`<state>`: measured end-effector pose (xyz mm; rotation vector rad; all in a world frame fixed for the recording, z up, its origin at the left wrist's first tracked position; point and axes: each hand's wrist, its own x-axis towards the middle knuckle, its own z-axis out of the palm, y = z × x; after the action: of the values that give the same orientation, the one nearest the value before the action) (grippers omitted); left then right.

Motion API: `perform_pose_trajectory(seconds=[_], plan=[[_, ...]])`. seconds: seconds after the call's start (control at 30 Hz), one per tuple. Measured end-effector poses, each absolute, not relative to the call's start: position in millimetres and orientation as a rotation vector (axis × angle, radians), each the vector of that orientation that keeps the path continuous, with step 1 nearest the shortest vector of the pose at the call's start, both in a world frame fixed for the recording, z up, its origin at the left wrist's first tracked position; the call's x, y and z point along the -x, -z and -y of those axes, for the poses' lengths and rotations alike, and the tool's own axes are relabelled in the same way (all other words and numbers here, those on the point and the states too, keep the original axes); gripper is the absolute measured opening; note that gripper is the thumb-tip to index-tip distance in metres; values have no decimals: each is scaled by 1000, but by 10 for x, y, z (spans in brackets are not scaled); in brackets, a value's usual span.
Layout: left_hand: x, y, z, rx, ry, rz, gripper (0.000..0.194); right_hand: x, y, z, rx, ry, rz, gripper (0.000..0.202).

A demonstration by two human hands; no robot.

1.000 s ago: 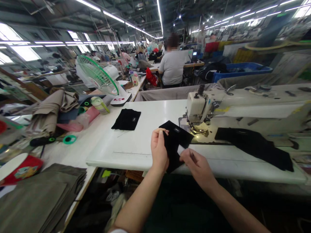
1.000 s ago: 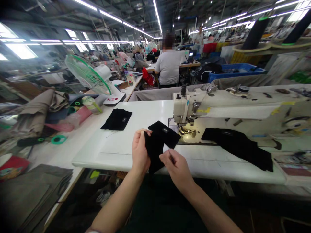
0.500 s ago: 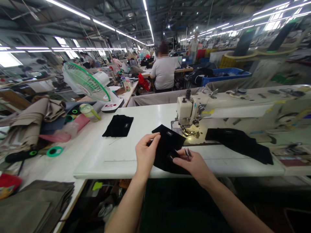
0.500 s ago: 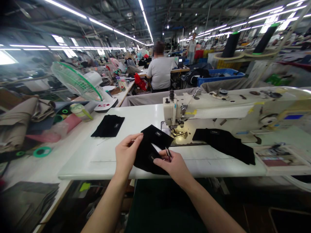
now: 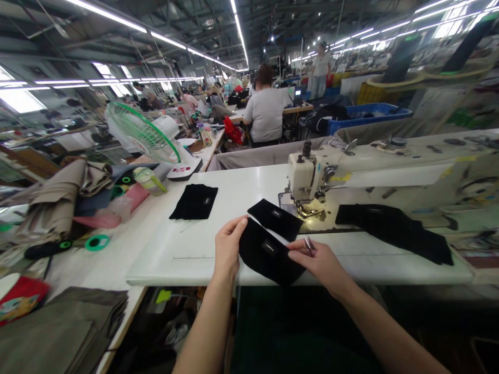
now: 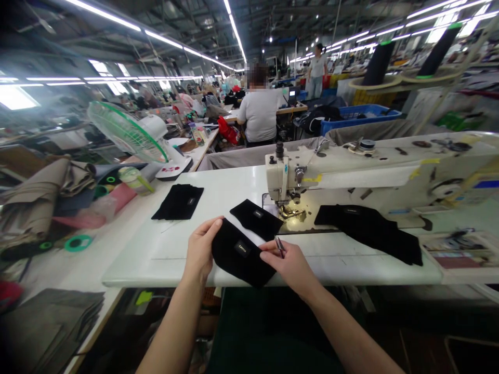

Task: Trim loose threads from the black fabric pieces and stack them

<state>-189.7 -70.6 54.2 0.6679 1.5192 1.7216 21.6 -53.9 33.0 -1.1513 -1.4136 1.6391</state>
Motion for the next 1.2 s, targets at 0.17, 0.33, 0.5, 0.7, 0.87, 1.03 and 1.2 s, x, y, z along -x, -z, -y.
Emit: perform_pose_trajectory(seconds=[0.17, 0.33, 0.5, 0.7, 0.87, 1.03, 1.2], plan=[[1952, -505, 712, -549, -1691, -1382, 32, -196, -315, 540, 1151, -1647, 1416, 29], [1964, -498, 720, -509, -1699, -1385, 32, -180, -335, 551, 1164, -1631, 1465, 28], [1868, -512, 742, -562, -1610, -1398, 35, -142, -367, 546, 1085, -1611, 1559, 27], [1775, -521, 762, -505, -1544, -1251, 36, -57, -332, 515, 1058, -1620, 1551, 25], [1760, -453, 871, -295, -1500, -757, 62, 18, -380, 428, 1039, -1568, 1449, 29], [1642, -377, 962, -308, -1383, -720, 54, 93, -456, 356, 1040, -1626, 1420, 27], [1669, -422, 930, -274, -1440, -802, 44, 91, -453, 371, 1052, -1667, 1445, 23]])
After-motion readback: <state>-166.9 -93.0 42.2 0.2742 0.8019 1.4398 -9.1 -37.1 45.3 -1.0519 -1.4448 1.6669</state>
